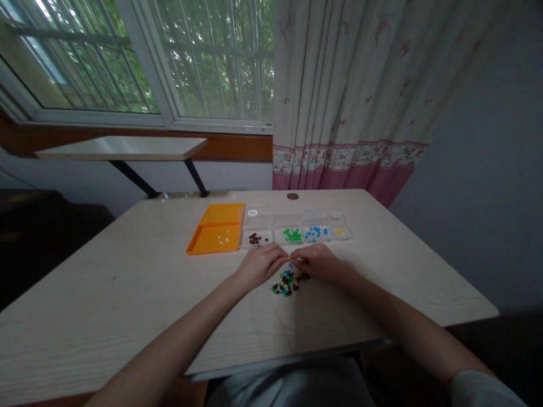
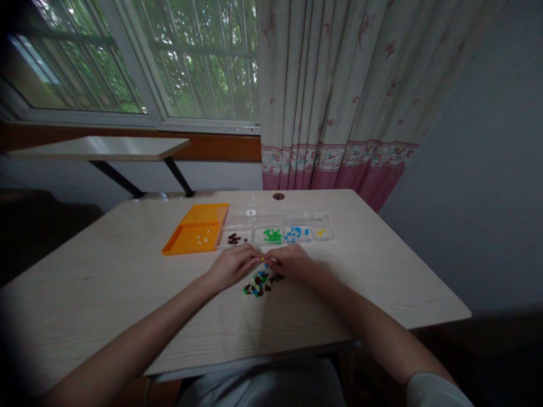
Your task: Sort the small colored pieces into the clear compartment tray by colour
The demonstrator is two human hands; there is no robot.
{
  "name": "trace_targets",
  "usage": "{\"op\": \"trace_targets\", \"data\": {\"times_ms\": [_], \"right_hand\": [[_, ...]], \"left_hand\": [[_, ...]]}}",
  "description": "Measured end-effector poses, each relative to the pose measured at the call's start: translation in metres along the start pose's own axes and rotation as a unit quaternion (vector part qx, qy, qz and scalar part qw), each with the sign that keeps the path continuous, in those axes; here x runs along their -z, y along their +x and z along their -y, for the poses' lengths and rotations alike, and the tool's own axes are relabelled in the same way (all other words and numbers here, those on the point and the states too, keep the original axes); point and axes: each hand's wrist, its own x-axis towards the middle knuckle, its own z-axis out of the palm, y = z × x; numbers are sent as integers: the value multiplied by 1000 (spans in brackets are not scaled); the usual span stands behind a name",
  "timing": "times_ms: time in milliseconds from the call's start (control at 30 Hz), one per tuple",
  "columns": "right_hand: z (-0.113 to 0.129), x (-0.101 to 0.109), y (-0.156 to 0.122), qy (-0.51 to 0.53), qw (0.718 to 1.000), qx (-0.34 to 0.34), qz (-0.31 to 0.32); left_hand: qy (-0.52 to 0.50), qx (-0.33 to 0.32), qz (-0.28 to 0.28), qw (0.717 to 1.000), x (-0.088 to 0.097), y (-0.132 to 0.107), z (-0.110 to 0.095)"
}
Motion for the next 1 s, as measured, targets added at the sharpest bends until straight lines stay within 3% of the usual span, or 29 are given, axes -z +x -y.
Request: {"op": "trace_targets", "data": {"times_ms": [367, 567, 733, 867, 1000], "right_hand": [[-4, 1, -1, -1, 1000, 16, -19], [-12, 21, 3, -32, 989, -22, -145], [-11, 27, 4, -49, 976, -1, -212], [-10, 25, 3, -57, 978, 5, -201], [-24, 34, 0, -46, 992, -40, -110]], "left_hand": [[-13, 1, 8, 1000, -1, 1, 0], [8, -3, 63, 998, -3, -1, 1], [58, -14, 119, 991, -4, -2, 0], [77, -12, 127, 989, -2, -1, 0], [73, -16, 126, 989, -1, -2, 1]]}}
